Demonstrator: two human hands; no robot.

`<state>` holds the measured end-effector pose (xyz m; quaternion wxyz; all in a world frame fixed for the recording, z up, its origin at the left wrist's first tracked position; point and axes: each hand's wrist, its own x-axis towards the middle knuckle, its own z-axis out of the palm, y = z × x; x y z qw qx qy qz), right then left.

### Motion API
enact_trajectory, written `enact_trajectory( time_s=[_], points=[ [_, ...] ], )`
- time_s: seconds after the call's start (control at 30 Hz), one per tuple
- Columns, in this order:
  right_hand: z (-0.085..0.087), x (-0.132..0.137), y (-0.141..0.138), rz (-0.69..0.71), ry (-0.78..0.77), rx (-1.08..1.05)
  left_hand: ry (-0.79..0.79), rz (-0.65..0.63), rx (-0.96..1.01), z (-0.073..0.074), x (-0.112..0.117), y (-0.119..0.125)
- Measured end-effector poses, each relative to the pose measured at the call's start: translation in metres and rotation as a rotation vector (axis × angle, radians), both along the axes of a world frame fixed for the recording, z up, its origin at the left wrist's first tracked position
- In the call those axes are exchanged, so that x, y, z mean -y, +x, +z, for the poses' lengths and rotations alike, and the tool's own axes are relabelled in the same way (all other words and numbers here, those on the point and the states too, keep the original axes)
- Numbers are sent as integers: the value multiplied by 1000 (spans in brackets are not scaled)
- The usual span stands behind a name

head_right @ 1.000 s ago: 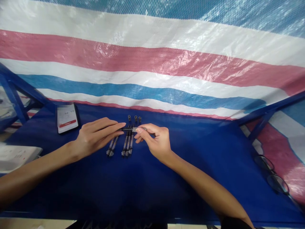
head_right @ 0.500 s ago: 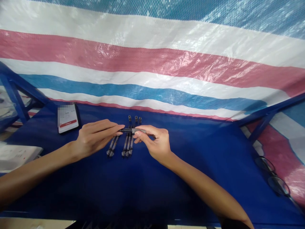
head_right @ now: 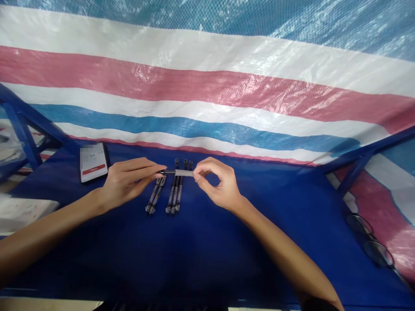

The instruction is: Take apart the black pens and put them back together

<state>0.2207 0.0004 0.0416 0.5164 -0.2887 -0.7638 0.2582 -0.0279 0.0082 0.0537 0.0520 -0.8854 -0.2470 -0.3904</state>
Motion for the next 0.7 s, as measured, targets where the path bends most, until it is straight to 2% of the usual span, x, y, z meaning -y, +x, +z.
enact_trajectory(
  time_s=[0.23,0.4,0.7],
  points=[
    [4,6,-6,-73,41,64,-29,-11,20,-1,3,2],
    [4,14,-12,-161,124,101,40,36,43,-5,10,6],
    [-1,22,-12,-138,201,210,97,10,34,-10,16,9]
  ],
)
